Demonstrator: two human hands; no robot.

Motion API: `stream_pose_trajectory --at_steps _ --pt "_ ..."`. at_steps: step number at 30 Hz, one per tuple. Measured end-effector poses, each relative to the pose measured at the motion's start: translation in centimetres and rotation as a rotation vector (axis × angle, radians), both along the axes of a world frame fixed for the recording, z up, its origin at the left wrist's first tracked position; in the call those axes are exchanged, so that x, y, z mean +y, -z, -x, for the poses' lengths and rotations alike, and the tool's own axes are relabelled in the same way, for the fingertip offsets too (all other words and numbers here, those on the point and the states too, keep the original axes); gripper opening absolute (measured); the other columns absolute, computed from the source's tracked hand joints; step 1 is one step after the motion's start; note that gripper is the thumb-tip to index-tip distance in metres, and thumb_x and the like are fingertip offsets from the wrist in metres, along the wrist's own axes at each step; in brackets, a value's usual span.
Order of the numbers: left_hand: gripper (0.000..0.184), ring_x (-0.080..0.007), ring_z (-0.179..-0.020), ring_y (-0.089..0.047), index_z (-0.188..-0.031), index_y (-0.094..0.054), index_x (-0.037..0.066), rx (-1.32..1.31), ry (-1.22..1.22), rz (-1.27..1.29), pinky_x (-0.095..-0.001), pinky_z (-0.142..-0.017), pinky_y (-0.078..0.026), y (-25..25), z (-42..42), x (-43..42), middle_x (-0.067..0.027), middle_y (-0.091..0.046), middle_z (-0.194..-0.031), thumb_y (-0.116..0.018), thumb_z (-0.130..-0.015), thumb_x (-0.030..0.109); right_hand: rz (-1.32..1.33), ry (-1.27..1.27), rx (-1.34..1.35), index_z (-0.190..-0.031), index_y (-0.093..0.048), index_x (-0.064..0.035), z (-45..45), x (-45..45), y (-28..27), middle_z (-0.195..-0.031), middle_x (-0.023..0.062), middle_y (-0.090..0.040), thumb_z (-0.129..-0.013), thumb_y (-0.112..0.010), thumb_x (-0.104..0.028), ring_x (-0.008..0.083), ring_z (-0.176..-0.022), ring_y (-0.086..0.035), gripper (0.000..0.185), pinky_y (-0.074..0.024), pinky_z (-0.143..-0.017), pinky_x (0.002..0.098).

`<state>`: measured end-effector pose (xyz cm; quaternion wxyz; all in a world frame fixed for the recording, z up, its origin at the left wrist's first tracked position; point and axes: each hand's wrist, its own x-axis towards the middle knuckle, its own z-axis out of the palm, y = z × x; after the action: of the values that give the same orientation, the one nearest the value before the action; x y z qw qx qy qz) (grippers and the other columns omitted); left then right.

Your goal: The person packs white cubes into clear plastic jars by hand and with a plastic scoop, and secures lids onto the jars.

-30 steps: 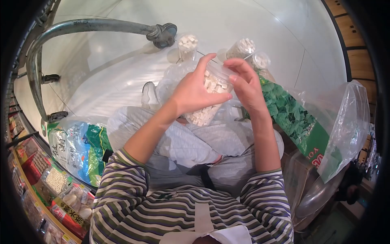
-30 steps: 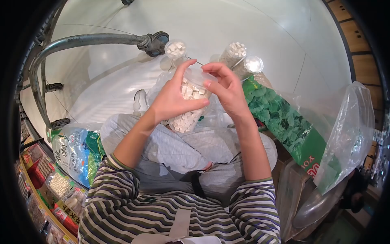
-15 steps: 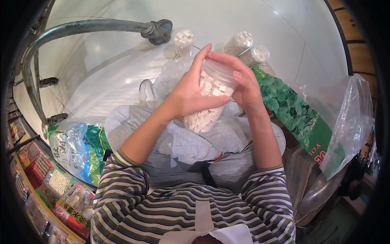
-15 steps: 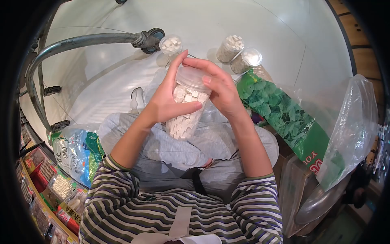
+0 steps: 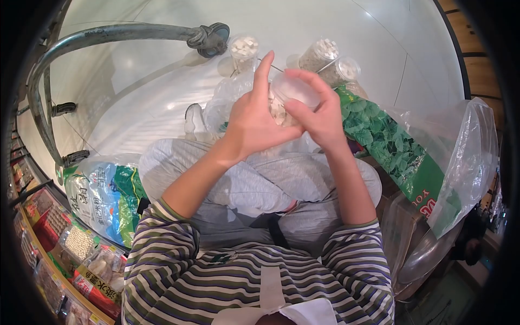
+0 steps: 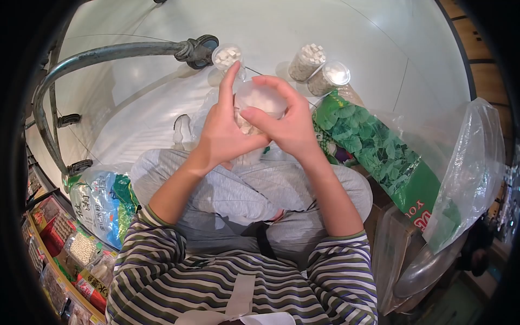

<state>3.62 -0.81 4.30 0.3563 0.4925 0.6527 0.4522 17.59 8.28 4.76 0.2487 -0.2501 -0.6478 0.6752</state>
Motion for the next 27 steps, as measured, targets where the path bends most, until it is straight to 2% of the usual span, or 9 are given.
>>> stream_pose_trajectory --at_steps 2,4,5,7,10,16,19,22,27 --pt "0.123 -0.0328 -0.113 -0.062 -0.157 -0.009 0.004 -0.025 -0.015 0.078 -0.0381 -0.098 -0.048 -0.4 0.4 0.4 -0.0222 -0.062 -0.121 -0.088 -0.066 0.027 -0.188 0.097 -0.201 -0.136 -0.053 0.003 0.2 -0.3 -0.2 -0.133 0.0144 -0.059 -0.086 -0.069 -0.034 0.0191 -0.124 -0.055 0.064 -0.0411 -0.106 0.0341" --pt "0.123 -0.0301 -0.121 -0.058 -0.158 -0.009 0.004 -0.053 -0.025 0.161 -0.0371 -0.103 -0.045 0.4 0.9 0.6 -0.0219 -0.057 -0.13 -0.089 -0.066 0.026 -0.011 0.011 0.102 -0.142 -0.047 0.0025 0.0 0.5 0.4 -0.138 0.0166 -0.056 -0.088 -0.065 -0.036 0.0214 -0.13 -0.051 0.069 -0.0384 -0.109 0.0352" --pt "0.123 -0.0294 -0.124 -0.055 -0.158 -0.009 0.004 -0.255 0.046 0.032 -0.0368 -0.105 -0.043 1.5 1.4 0.5 -0.022 -0.053 -0.134 -0.089 -0.066 0.025 0.071 -0.024 0.195 -0.144 -0.045 0.0018 -0.3 1.1 1.1 -0.141 0.017 -0.052 -0.09 -0.062 -0.034 0.0231 -0.132 -0.049 0.067 -0.0366 -0.111 0.0363" --pt "0.124 -0.0291 -0.126 -0.054 -0.158 -0.009 0.003 -0.561 0.18 -0.157 -0.0363 -0.106 -0.042 2.1 1.9 0.9 -0.0227 -0.049 -0.138 -0.089 -0.066 0.026 0.062 -0.086 0.217 -0.144 -0.046 0.0013 -0.5 1.1 0.4 -0.142 0.0169 -0.052 -0.09 -0.062 -0.034 0.0236 -0.132 -0.049 0.067 -0.0367 -0.111 0.0367" --pt "0.125 -0.0287 -0.126 -0.054 -0.158 -0.006 0.002 -0.685 0.173 -0.174 -0.0364 -0.106 -0.043 2.1 1.6 0.8 -0.0228 -0.051 -0.137 -0.089 -0.067 0.022 0.1 -0.146 0.259 -0.143 -0.048 0.0 -0.6 0.9 -0.4 -0.137 0.0147 -0.056 -0.09 -0.063 -0.026 0.0217 -0.127 -0.053 0.06 -0.0416 -0.107 0.0358" --pt "0.13 -0.0287 -0.122 -0.057 -0.158 0.0 0.003 -0.346 0.009 0.051 -0.0379 -0.102 -0.047 2.6 0.8 1.2 -0.0228 -0.057 -0.131 -0.089 -0.065 0.023 0.147 0.015 -0.074 -0.135 -0.054 -0.0007 0.0 0.4 0.8 -0.126 0.009 -0.061 -0.089 -0.067 -0.012 0.0157 -0.115 -0.059 0.049 -0.0489 -0.096 0.0303" --pt "0.132 -0.0303 -0.114 -0.062 -0.158 -0.002 0.004 -0.442 0.09 -0.017 -0.0376 -0.097 -0.049 2.0 0.8 1.1 -0.0237 -0.061 -0.123 -0.09 -0.062 0.029 0.099 0.09 0.084 -0.132 -0.055 -0.0008 -0.1 0.3 0.7 -0.122 0.0077 -0.062 -0.088 -0.072 -0.013 0.014 -0.11 -0.061 0.049 -0.0494 -0.093 0.0284" --pt "0.132 -0.0305 -0.114 -0.063 -0.158 -0.004 0.004 -0.519 0.17 -0.188 -0.0376 -0.097 -0.05 3.0 1.2 1.3 -0.0247 -0.061 -0.121 -0.09 -0.061 0.029 0.353 -0.083 0.318 -0.127 -0.058 -0.0009 -0.5 1.0 0.1 -0.119 0.0065 -0.063 -0.087 -0.074 -0.013 0.0124 -0.106 -0.061 0.045 -0.0506 -0.089 0.0271" --pt "0.13 -0.0309 -0.126 -0.054 -0.159 -0.004 0.005 -0.192 0.025 0.069 -0.0378 -0.105 -0.043 3.6 0.7 1.3 -0.0246 -0.052 -0.134 -0.089 -0.064 0.03 0.102 0.129 -0.059 -0.12 -0.061 0.0004 0.9 -0.1 1.8 -0.118 0.0096 -0.064 -0.086 -0.076 -0.018 0.0133 -0.108 -0.059 0.042 -0.0506 -0.089 0.0295"
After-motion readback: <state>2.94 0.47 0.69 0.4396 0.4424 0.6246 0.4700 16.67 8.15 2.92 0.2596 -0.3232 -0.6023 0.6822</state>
